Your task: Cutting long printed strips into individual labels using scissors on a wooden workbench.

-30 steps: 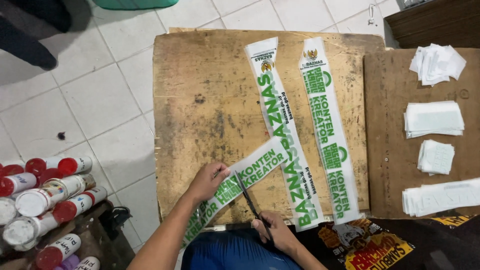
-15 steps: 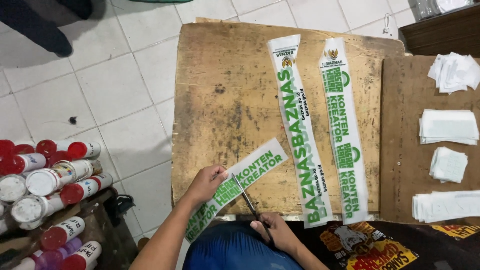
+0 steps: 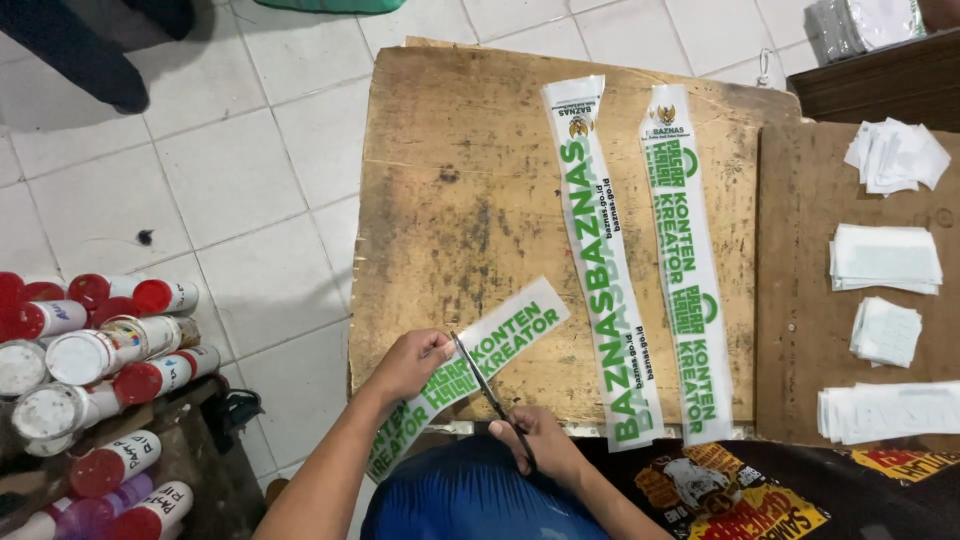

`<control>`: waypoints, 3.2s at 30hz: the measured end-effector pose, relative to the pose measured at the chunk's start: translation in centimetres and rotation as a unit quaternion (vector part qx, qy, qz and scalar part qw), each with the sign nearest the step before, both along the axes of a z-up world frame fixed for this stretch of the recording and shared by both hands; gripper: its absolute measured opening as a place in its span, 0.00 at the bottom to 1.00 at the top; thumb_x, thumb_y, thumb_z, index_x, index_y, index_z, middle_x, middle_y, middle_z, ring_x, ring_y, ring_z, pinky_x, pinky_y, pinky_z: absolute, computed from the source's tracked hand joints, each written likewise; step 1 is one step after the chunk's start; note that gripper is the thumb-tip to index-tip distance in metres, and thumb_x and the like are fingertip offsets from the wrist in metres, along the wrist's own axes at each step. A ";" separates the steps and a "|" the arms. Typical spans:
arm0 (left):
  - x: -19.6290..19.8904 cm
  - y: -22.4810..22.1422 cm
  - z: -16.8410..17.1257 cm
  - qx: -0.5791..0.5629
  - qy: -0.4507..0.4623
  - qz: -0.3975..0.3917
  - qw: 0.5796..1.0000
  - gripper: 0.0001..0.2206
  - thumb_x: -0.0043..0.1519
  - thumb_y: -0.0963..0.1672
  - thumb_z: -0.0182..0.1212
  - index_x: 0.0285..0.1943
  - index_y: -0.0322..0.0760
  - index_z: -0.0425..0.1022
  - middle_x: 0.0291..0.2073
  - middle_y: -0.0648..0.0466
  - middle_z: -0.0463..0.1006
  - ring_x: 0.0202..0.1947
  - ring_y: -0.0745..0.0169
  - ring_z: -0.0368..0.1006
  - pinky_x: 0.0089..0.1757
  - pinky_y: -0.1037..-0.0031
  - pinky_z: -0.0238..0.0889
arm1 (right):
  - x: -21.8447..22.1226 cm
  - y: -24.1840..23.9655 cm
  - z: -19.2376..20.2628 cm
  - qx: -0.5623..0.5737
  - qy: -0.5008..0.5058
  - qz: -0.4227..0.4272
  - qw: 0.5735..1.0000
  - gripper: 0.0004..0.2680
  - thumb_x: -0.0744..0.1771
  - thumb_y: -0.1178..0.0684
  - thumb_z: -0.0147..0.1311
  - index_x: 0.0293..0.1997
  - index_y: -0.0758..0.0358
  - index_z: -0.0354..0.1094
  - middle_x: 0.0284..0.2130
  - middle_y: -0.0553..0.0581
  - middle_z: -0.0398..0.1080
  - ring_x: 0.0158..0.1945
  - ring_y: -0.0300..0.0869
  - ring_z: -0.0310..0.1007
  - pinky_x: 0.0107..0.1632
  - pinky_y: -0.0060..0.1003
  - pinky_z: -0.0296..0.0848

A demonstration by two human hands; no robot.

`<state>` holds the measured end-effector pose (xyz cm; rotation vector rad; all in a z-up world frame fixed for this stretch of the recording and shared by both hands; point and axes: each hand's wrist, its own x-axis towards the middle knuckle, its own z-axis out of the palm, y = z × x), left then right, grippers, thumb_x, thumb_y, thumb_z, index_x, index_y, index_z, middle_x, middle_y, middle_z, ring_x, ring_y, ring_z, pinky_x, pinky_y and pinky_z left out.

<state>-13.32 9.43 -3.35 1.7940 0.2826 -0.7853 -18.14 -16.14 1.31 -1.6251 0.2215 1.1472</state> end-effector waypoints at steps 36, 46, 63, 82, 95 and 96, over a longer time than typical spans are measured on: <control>12.3 3.1 1.5 0.114 -0.084 -0.051 0.989 0.15 0.72 0.50 0.49 0.32 0.46 0.63 0.21 0.58 0.67 0.22 0.64 0.60 0.28 0.68 0.47 | 18.7 -4.6 0.5 -0.192 -0.139 0.061 0.970 0.11 0.65 0.42 0.58 0.33 0.57 0.63 0.30 0.54 0.71 0.32 0.42 0.76 0.36 0.33 0.82; 14.6 3.5 3.9 0.119 -0.035 -0.087 0.988 0.13 0.73 0.50 0.48 0.35 0.49 0.68 0.22 0.63 0.69 0.22 0.70 0.60 0.28 0.75 0.51 | 12.2 -5.3 1.8 0.077 0.040 0.072 0.994 0.18 0.65 0.33 0.51 0.35 0.61 0.65 0.23 0.53 0.66 0.29 0.41 0.69 0.40 0.36 0.66; 13.5 2.5 2.8 0.098 -0.101 -0.095 0.986 0.12 0.71 0.49 0.50 0.35 0.46 0.66 0.25 0.58 0.71 0.25 0.65 0.62 0.30 0.71 0.53 | 14.2 -2.6 -1.1 0.119 -0.033 0.114 0.986 0.20 0.64 0.29 0.50 0.37 0.59 0.64 0.27 0.50 0.63 0.29 0.37 0.67 0.38 0.34 0.73; 14.1 2.3 2.2 0.090 -0.047 -0.085 0.991 0.14 0.72 0.50 0.50 0.33 0.48 0.66 0.24 0.61 0.69 0.24 0.68 0.61 0.30 0.74 0.53 | 13.4 -3.2 -2.4 0.072 -0.091 0.047 0.992 0.16 0.66 0.46 0.63 0.22 0.54 0.56 0.13 0.45 0.59 0.17 0.30 0.58 0.21 0.25 0.58; 16.4 2.4 -1.8 0.027 -0.046 -0.071 0.996 0.13 0.71 0.49 0.53 0.31 0.48 0.67 0.21 0.63 0.64 0.22 0.69 0.56 0.30 0.72 0.48 | 17.2 0.0 -3.3 0.009 -0.036 0.050 0.998 0.18 0.63 0.34 0.60 0.24 0.55 0.57 0.13 0.48 0.62 0.18 0.32 0.62 0.26 0.26 0.61; 16.7 2.6 -1.9 0.033 -0.038 -0.077 0.996 0.13 0.71 0.49 0.54 0.32 0.48 0.68 0.22 0.63 0.65 0.23 0.69 0.57 0.30 0.72 0.49 | 17.4 0.2 -3.4 0.034 -0.038 0.035 0.998 0.17 0.65 0.38 0.61 0.22 0.55 0.58 0.10 0.49 0.62 0.15 0.32 0.58 0.23 0.26 0.55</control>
